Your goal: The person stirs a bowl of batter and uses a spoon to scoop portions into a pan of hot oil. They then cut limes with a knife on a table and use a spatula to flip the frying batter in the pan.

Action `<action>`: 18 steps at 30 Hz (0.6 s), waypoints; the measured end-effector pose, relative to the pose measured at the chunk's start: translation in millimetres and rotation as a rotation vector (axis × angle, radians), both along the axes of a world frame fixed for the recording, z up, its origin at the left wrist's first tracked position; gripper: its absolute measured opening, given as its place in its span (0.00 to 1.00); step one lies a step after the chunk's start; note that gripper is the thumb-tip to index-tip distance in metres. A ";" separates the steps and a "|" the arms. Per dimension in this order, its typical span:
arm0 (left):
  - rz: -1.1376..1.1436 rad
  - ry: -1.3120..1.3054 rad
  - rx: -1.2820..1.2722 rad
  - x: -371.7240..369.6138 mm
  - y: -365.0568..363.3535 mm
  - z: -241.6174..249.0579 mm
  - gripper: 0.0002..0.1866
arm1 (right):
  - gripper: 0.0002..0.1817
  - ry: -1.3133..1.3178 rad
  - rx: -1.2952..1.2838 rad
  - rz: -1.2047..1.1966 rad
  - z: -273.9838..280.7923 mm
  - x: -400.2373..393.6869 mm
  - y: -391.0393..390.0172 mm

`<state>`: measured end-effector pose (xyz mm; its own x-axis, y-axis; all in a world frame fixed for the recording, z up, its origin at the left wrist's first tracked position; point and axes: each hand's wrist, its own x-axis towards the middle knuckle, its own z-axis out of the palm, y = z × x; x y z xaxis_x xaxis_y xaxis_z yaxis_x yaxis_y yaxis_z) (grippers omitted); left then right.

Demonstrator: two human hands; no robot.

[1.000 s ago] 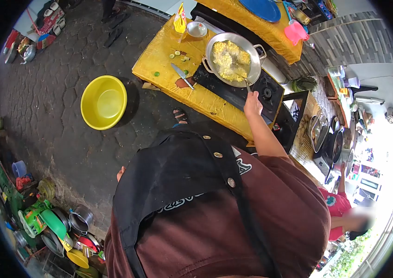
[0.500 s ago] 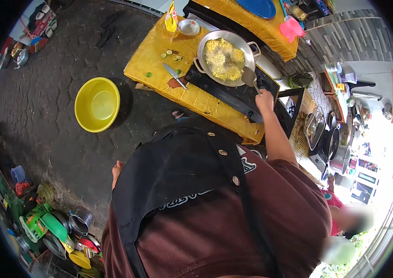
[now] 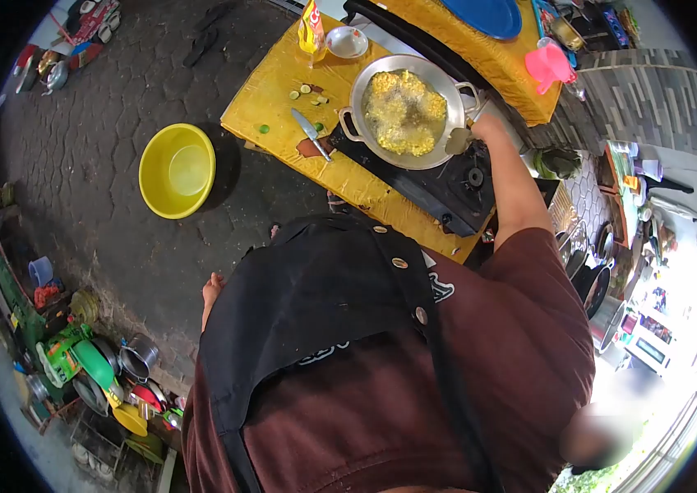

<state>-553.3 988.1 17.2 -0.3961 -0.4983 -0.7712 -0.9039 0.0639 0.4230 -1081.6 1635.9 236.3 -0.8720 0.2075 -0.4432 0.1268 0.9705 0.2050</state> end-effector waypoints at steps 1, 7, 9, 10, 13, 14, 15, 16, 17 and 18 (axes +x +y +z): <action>-0.063 -0.045 -0.035 -7.8 11.7 8.9 0.25 | 0.16 -0.064 0.022 0.053 -6.8 -14.6 3.7; 0.035 0.003 0.009 -44.6 69.0 41.0 0.25 | 0.06 -0.283 -0.058 0.040 -46.8 -48.0 1.9; 0.107 0.028 0.052 -51.2 77.2 44.9 0.24 | 0.04 -0.285 -0.109 -0.037 -45.5 -50.9 -2.8; 0.170 0.060 0.101 -54.0 81.2 47.1 0.24 | 0.05 -0.308 -0.112 -0.054 -40.5 -55.1 -1.2; 0.179 0.073 0.100 -53.4 89.9 48.7 0.23 | 0.07 -0.383 -0.084 -0.039 -22.3 -64.6 6.2; 0.180 0.070 0.099 -52.7 92.6 48.6 0.23 | 0.08 -0.434 -0.055 -0.005 -19.2 -66.8 8.9; 0.126 0.055 0.052 -50.8 95.0 47.1 0.23 | 0.08 -0.438 -0.056 -0.004 -12.9 -62.8 7.2; 0.071 0.042 0.005 -49.4 97.1 45.4 0.23 | 0.08 -0.429 -0.121 -0.012 -7.4 -55.0 4.2; 0.071 0.038 0.005 -47.5 98.5 42.6 0.23 | 0.07 -0.419 -0.185 -0.021 -5.0 -49.4 1.1; 0.021 0.005 -0.039 -45.4 100.0 38.4 0.23 | 0.07 -0.423 -0.184 -0.022 -17.0 -48.4 1.6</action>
